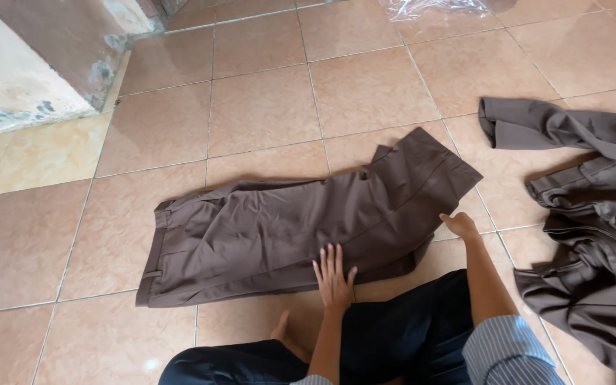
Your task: A person is sitting on the floor and folding a pair of brown trousers into a neat rectangle.
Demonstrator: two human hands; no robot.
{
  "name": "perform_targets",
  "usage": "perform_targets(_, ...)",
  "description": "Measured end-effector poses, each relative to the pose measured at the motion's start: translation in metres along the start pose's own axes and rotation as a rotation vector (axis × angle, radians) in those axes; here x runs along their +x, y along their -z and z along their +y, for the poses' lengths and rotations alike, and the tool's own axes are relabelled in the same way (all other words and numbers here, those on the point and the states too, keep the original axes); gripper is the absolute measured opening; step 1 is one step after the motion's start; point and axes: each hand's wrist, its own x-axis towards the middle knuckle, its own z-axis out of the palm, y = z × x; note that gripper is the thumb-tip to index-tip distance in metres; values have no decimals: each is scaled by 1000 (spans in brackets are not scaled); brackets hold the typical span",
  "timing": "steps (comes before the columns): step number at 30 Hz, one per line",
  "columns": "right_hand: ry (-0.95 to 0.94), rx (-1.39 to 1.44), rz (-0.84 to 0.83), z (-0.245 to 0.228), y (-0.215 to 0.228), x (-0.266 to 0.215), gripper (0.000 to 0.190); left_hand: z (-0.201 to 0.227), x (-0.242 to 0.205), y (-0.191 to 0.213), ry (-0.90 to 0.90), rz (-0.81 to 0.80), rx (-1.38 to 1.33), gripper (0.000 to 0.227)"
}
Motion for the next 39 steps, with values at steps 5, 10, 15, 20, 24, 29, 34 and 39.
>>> perform_targets(5,-127,570,77,-19,2,-7,80,-3,-21,-26,-86,36,56,71)
perform_targets(10,-125,848,199,-13,-40,48,77,1,-19,-11,-43,-12,16,72)
perform_targets(15,196,727,365,-112,-19,-36,56,4,-15,4,26,-155,-117,66)
perform_targets(20,834,349,-143,-221,7,-212,42,16,12,6,293,108,-767,86)
perform_targets(24,890,-169,-874,-214,-18,-228,41,28,70,46,369,228,-1227,149)
perform_targets(29,603,-271,-217,-160,-23,-105,40,-1,85,37,319,58,-762,100)
perform_targets(34,123,-149,128,-106,-75,9,51,-19,71,15,323,-356,-175,113)
perform_targets(39,116,-57,629,-63,-130,131,57,-48,63,-10,357,-320,-68,53)
